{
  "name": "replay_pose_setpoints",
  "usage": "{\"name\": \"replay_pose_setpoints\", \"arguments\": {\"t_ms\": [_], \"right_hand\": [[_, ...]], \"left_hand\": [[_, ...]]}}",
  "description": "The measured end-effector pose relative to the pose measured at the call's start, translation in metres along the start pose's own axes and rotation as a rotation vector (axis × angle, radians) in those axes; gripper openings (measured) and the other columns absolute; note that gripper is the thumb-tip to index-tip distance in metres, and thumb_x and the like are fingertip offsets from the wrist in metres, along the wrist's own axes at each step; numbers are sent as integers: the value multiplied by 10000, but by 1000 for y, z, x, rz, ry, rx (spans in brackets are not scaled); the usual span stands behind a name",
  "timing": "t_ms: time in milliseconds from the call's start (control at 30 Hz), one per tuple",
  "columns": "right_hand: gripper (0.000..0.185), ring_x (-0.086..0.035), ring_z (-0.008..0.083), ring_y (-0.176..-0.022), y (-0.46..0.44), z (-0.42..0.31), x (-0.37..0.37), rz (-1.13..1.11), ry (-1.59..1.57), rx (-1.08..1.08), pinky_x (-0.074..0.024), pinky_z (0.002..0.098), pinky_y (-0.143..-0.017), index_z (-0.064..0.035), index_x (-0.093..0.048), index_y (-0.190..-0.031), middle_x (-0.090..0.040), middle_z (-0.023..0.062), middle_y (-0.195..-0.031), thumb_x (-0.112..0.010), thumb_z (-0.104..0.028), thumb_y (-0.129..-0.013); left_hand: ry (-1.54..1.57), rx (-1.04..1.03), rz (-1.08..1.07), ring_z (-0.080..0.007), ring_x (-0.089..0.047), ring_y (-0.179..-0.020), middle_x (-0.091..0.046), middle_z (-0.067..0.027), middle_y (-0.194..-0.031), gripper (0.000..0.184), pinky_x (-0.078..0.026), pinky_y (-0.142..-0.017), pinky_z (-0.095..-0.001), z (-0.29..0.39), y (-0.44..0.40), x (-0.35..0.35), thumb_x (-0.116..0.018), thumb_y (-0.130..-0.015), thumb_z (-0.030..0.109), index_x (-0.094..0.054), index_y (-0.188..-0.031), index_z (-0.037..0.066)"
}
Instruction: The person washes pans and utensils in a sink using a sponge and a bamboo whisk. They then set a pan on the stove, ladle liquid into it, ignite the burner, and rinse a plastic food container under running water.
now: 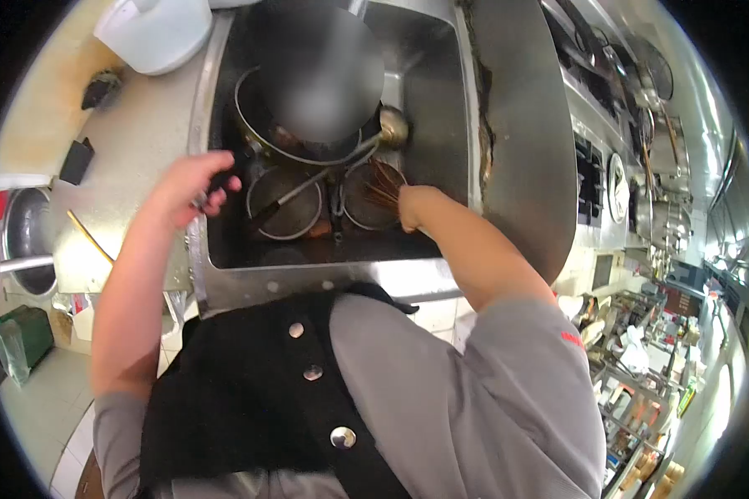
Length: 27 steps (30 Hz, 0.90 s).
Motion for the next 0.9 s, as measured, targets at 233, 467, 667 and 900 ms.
{"name": "replay_pose_setpoints", "arguments": {"t_ms": [233, 467, 667, 900], "right_hand": [[479, -681, 318, -972, 108, 22, 167, 16, 241, -117, -537, 404, -871, -80, -714, -1115, -711, 174, -1026, -795, -239, -671], [787, -626, 345, -1095, 127, -9, 218, 409, -158, 165, -484, 401, -957, -205, -397, -1475, -638, 206, -1207, -737, -237, -766], [667, -615, 343, -1116, 87, -56, 168, 274, -77, 328, -493, 396, -953, -184, -486, -1424, -641, 184, -1212, -660, -218, -781], [719, -615, 316, -1123, 8, -91, 151, 362, -324, 221, -519, 397, -910, -175, -490, -1428, -632, 165, -1245, -707, -247, -745]], "left_hand": [[6, 167, -91, -198, -570, -543, -601, -91, -757, 169, -481, -480, -377, -64, -8, -51, -496, -933, 191, -513, -1049, 69], [41, 240, -111, -167, -513, -532, -549, -45, -699, 296, -410, -458, -339, -100, -22, -66, -542, -967, 378, -541, -979, 82], [-46, 130, -110, -150, -480, -495, -513, -26, -663, 318, -402, -450, -341, -100, -24, -67, -511, -978, 404, -516, -945, 87], [-72, 148, -161, -148, -442, -447, -475, -20, -625, 323, -387, -438, -363, -102, -29, -69, -484, -989, 413, -461, -911, 101]]}}
Point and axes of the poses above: each hand's wrist, its own y-axis away from the middle knuckle, its own x-axis out of the back of the hand, z = x × y, the point moved 7 cm from there along -y, towards the middle knuckle
